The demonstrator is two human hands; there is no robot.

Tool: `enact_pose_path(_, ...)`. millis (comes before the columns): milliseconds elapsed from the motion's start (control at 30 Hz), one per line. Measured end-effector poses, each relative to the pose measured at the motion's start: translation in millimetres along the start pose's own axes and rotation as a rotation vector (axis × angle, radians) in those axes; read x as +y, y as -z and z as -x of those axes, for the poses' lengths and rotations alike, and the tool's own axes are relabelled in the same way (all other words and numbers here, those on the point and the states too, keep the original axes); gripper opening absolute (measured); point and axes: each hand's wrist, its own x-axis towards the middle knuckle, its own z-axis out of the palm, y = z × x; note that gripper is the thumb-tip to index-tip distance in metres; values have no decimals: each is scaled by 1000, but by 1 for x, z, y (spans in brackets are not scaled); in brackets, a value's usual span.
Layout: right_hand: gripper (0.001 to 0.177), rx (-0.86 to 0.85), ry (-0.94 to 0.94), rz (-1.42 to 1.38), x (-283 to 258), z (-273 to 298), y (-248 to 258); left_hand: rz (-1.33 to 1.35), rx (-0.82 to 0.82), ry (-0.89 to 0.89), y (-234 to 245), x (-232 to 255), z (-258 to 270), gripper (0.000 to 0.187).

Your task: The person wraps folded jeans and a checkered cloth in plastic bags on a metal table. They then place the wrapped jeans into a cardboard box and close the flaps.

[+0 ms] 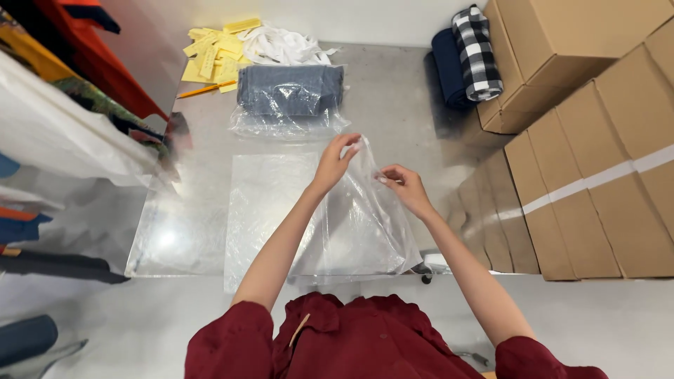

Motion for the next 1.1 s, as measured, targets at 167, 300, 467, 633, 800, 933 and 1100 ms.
enact_pose_path(167, 29, -30, -27, 48, -20, -7, 6, -56, -15, 4, 14, -17, -28, 16)
enact_pose_path(300, 35, -57, 21, 55, -51, -28, -14, -78, -48, -70, 20, -23, -34, 16)
enact_pose_path(467, 23, 36, 124, 184, -38, -77, -54, 65, -144, -10, 24, -31, -39, 9)
enact_pose_path(633, 25, 65, 114, 90, -62, -77, -62, 172, -61, 71, 30, -25, -43, 12)
enact_pose_path(800, 22, 103, 74, 197, -56, -66, -51, 297, 9, 141, 13, -25, -49, 16)
enact_pose_path(933, 10, 111, 44, 130, -62, -35, -38, 386, 28, 136, 4, -58, -65, 16)
enact_pose_path(1100, 14, 198, -84, 142, -50, -5, -29, 152, 225, 168, 13, -35, -46, 13)
